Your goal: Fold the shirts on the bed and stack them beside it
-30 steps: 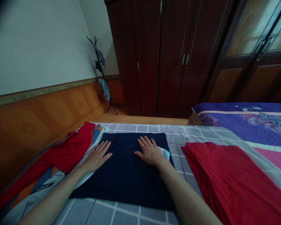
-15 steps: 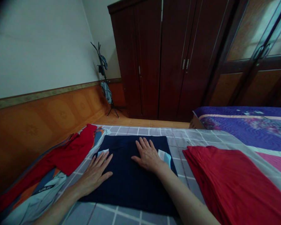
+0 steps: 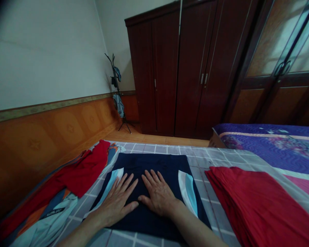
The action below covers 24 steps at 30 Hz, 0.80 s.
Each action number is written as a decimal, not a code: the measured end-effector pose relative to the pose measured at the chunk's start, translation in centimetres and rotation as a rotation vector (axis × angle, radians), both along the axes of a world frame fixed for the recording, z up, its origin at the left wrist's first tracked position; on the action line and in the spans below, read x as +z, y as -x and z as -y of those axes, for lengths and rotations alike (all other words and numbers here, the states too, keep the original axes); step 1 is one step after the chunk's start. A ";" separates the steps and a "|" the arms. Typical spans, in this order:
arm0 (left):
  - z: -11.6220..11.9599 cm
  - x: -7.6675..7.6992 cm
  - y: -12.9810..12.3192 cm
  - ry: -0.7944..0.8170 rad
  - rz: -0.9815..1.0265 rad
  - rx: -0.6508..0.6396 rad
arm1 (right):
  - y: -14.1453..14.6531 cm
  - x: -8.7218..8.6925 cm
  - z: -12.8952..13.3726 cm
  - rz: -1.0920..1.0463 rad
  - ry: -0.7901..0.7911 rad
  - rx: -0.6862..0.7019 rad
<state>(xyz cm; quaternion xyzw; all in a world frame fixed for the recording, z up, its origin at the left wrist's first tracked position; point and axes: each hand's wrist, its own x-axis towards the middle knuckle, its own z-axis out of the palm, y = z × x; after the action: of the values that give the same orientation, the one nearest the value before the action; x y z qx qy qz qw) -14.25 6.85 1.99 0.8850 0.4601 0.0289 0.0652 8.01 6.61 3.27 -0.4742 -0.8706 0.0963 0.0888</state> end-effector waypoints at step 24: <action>3.3 1.4 -1.1 0.222 0.187 -0.214 | 0.4 -4.3 6.6 0.082 -0.357 -0.108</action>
<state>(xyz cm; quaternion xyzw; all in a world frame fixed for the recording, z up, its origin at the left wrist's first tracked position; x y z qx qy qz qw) -13.12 3.55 3.37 0.9097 0.3557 0.0529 0.2075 7.65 0.02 -1.04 -0.5007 -0.8499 -0.0838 0.1409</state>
